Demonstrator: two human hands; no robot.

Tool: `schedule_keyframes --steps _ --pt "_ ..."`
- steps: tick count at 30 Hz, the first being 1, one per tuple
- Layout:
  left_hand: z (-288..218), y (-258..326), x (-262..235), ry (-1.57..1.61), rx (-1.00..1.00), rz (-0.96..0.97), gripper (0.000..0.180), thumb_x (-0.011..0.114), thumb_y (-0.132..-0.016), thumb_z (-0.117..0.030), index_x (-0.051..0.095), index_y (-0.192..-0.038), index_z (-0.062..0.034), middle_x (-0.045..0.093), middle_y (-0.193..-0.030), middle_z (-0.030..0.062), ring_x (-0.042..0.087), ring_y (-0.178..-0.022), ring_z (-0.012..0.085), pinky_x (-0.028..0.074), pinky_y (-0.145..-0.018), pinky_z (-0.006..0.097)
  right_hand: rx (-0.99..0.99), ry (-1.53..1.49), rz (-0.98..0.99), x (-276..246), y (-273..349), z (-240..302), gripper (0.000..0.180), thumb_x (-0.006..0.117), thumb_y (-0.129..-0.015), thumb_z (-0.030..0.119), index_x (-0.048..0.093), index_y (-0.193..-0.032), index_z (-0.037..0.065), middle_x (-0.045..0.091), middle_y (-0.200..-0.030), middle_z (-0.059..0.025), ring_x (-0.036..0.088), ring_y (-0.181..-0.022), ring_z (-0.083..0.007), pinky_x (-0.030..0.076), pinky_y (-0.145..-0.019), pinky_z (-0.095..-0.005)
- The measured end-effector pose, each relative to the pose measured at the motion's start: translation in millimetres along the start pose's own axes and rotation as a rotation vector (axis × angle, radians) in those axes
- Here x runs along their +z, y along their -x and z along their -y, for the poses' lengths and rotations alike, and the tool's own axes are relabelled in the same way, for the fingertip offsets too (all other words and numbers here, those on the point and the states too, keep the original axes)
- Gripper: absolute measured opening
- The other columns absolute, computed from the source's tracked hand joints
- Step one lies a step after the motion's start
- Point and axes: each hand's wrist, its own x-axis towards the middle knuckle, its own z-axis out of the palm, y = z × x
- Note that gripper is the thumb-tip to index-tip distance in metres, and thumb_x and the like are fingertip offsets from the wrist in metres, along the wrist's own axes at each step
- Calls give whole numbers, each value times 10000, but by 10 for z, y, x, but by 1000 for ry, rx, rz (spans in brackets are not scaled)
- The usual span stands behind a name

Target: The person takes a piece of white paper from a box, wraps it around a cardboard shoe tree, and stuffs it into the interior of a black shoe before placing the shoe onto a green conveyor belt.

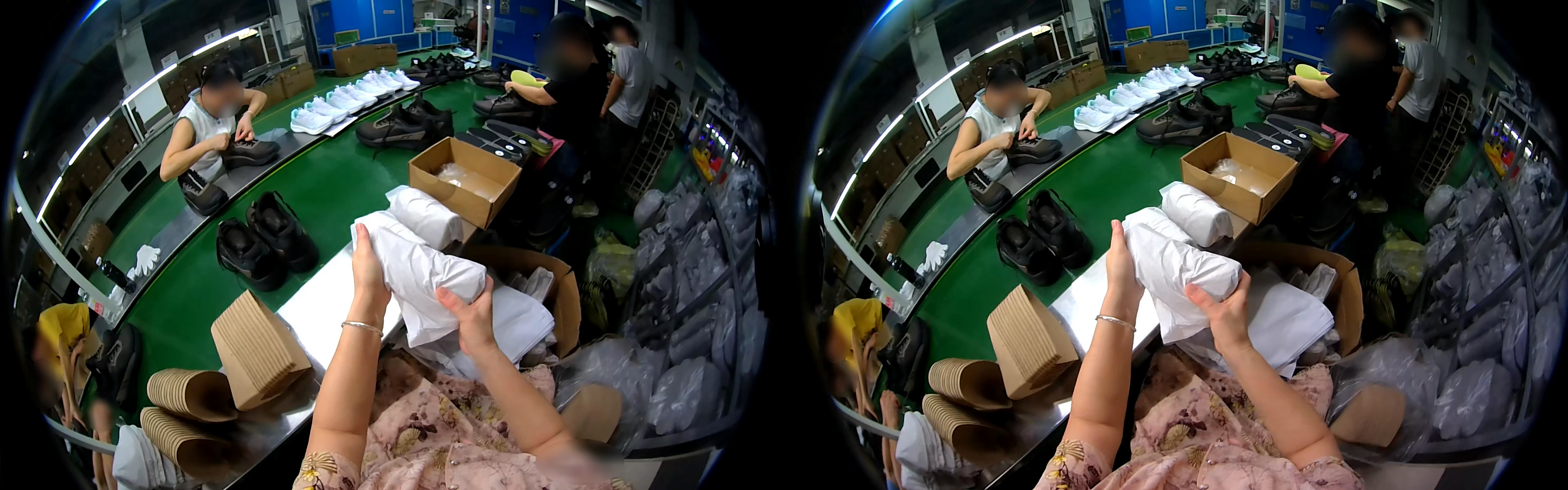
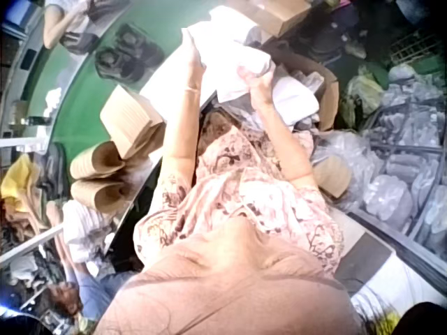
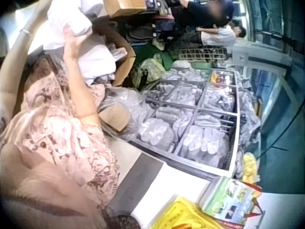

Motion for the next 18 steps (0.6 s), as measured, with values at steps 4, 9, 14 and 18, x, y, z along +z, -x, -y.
schedule_keyframes --steps 4,9,14,18 --pt "94 -122 -253 -472 404 -307 619 376 -929 -486 432 -1216 60 540 -1093 114 530 -938 186 432 -831 309 -29 -8 -46 44 -23 57 700 782 -671 101 321 -1188 -4 442 -1135 -114 450 -1040 -181 377 -920 -294" --pt "222 906 128 -554 522 -242 517 432 -945 -342 357 -1286 39 520 -1000 80 498 -846 144 425 -778 266 -370 285 -239 -45 -98 80 779 794 -652 151 299 -1232 -7 406 -1183 -136 408 -1096 -213 321 -967 -320" --pt "659 1098 191 -172 83 -32 379 434 -955 -280 455 -1171 31 537 -1035 81 523 -887 146 437 -805 264 -548 539 -315 77 44 -146 831 802 -645 244 283 -1238 -19 412 -1158 -169 425 -1066 -263 346 -940 -360" --pt "632 1011 178 142 32 4 349 431 -957 -281 488 -1110 27 548 -1091 104 537 -961 164 446 -865 293 -484 482 -286 92 167 -232 832 801 -638 262 281 -1220 -28 421 -1137 -193 446 -1041 -283 370 -914 -378"
